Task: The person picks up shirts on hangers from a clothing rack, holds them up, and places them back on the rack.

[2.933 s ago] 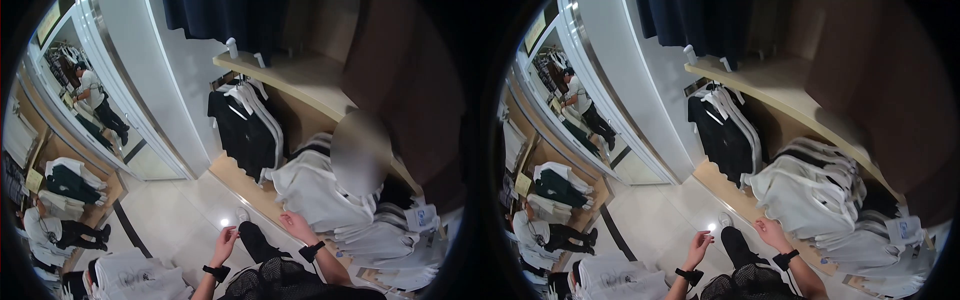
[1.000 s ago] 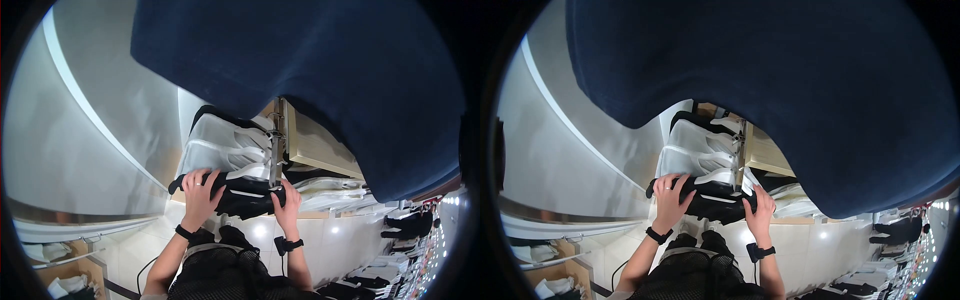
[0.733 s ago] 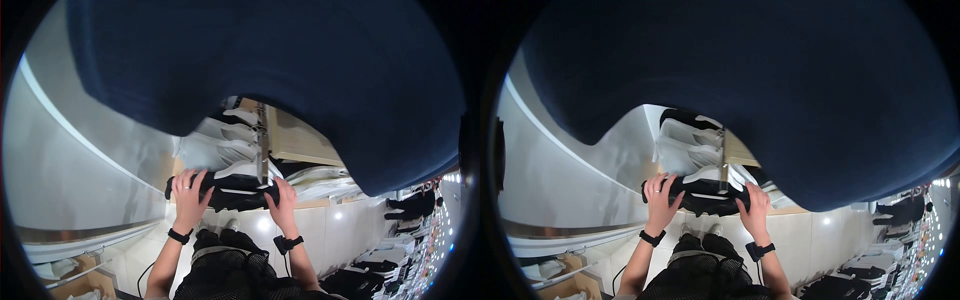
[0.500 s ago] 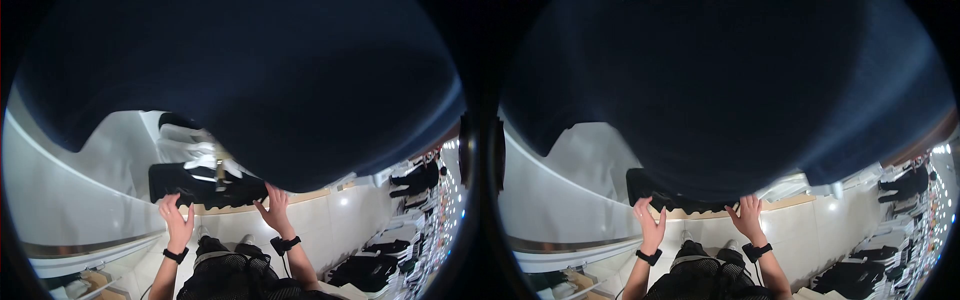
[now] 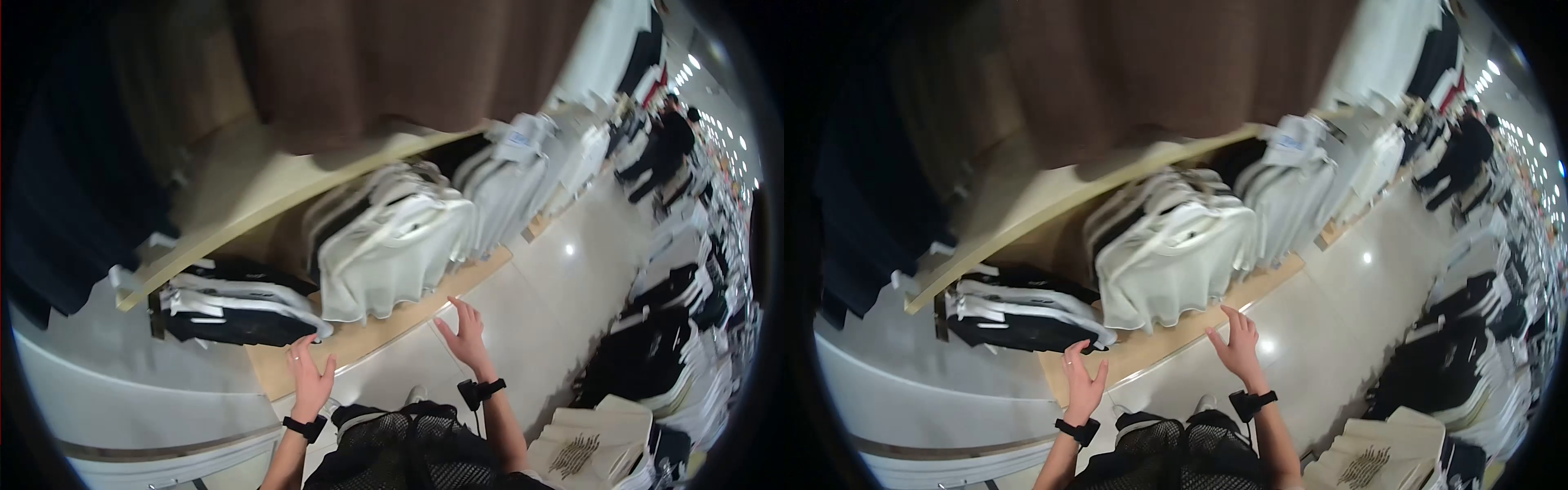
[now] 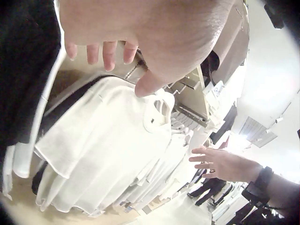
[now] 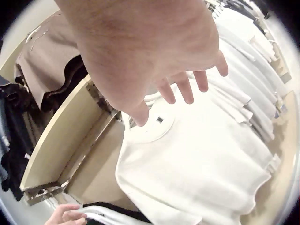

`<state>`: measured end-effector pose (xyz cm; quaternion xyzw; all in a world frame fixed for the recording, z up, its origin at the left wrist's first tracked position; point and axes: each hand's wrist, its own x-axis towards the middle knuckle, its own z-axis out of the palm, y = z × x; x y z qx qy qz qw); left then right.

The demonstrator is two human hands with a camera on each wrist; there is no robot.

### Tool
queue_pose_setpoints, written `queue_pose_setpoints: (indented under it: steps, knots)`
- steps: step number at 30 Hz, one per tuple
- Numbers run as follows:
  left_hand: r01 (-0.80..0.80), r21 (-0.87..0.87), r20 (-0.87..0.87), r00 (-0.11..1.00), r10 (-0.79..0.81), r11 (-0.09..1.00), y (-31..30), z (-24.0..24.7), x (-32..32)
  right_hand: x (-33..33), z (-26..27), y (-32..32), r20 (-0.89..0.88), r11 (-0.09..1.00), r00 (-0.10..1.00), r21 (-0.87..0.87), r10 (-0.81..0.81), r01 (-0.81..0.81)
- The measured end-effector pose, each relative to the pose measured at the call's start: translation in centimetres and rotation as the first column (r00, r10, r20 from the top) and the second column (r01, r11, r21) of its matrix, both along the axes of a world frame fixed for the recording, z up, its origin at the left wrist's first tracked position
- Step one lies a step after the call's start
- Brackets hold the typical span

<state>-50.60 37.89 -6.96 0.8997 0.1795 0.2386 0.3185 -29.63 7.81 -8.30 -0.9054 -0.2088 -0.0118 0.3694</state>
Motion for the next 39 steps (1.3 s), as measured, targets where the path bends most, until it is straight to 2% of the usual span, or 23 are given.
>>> queue_pose_setpoints:
  steps: [1, 2, 4, 8, 9, 11, 15, 18, 23, 25, 26, 28, 29, 31, 32, 34, 37, 38, 39]
  knots:
    - [0.036, -0.008, -0.013, 0.999, -0.036, 0.999, -2.0, 0.7, 1.3, 0.0, -0.2, -2.5, 0.025, 0.999, 0.999, 0.017, -0.037, 0.037]
    - [0.058, -0.014, -0.013, 0.998, -0.058, 0.998, -0.9, 1.2, 2.8, 0.4, -0.1, -1.9, 0.020, 0.998, 0.998, 0.028, -0.061, 0.061]
    - [0.093, 0.022, -0.035, 0.995, -0.092, 0.995, -3.9, 1.9, 4.0, -0.2, 1.1, -6.4, -0.099, 0.995, 0.990, 0.006, -0.101, 0.102]
    - [0.170, 0.029, -0.072, 0.983, -0.167, 0.985, -9.4, 2.5, 8.6, 1.0, -0.6, -14.3, -0.121, 0.983, 0.982, 0.094, -0.147, 0.159]
    - [0.195, 0.016, -0.079, 0.978, -0.193, 0.981, -7.2, 2.3, 10.6, 2.5, -1.3, -12.3, -0.130, 0.977, 0.976, 0.103, -0.175, 0.189]
    - [0.248, 0.041, -0.097, 0.965, -0.244, 0.968, -9.2, 1.9, 12.5, 2.6, -1.3, -14.6, -0.164, 0.966, 0.962, 0.100, -0.220, 0.238]
    - [0.345, 0.036, -0.144, 0.930, -0.337, 0.938, -14.7, 2.1, 18.5, 6.0, -1.2, -19.1, -0.273, 0.966, 0.944, 0.127, -0.187, 0.228]
    - [0.408, 0.000, -0.111, 0.907, -0.406, 0.913, -15.8, 1.5, 24.5, 11.2, -0.7, -20.1, -0.318, 0.966, 0.934, 0.142, -0.164, 0.218]
    - [0.401, -0.035, -0.045, 0.915, -0.402, 0.916, -18.3, -1.2, 35.6, 22.9, 0.3, -21.8, -0.350, 0.950, 0.919, 0.178, -0.181, 0.255]
    - [0.401, -0.056, -0.019, 0.915, -0.402, 0.914, -19.3, -1.2, 40.0, 27.4, -0.3, -22.3, -0.327, 0.957, 0.939, 0.224, -0.102, 0.182]
    - [0.399, -0.048, -0.005, 0.917, -0.400, 0.916, -19.8, -0.6, 42.2, 29.0, 1.2, -22.1, -0.344, 0.958, 0.932, 0.209, -0.115, 0.195]
    - [0.402, -0.048, 0.019, 0.915, -0.402, 0.914, -21.0, 0.3, 46.1, 33.9, 4.0, -22.1, -0.370, 0.982, 0.929, 0.180, 0.005, 0.066]
    - [0.367, -0.006, 0.036, 0.930, -0.367, 0.930, -21.6, 1.1, 48.1, 36.5, 4.1, -22.6, -0.366, 0.983, 0.931, 0.170, -0.001, 0.067]
    - [0.310, 0.081, 0.060, 0.947, -0.315, 0.947, -23.0, 2.3, 51.5, 41.0, 4.3, -23.8, -0.219, 0.982, 0.975, 0.189, 0.038, 0.004]
    - [0.312, 0.076, 0.056, 0.947, -0.316, 0.947, -23.2, 2.2, 52.6, 42.8, 4.3, -24.3, -0.224, 0.983, 0.974, 0.186, 0.035, 0.007]
    - [0.137, 0.194, 0.007, 0.990, -0.141, 0.971, -23.7, 2.1, 54.8, 46.5, 5.9, -24.1, -0.276, 0.970, 0.961, 0.222, -0.034, 0.098]
    - [0.199, 0.106, 0.009, 0.980, -0.201, 0.974, -24.5, 3.6, 56.5, 51.1, 7.9, -24.5, -0.217, 0.979, 0.976, 0.203, 0.017, 0.028]
    - [0.160, 0.005, -0.028, 0.987, -0.160, 0.987, -25.1, 4.0, 57.1, 52.8, 7.8, -24.9, -0.221, 0.978, 0.975, 0.209, 0.028, 0.019]
    - [0.135, 0.053, 0.001, 0.991, -0.135, 0.989, -25.4, 3.0, 57.9, 55.4, 7.1, -25.0, -0.066, 0.989, 0.997, 0.148, 0.030, -0.020]
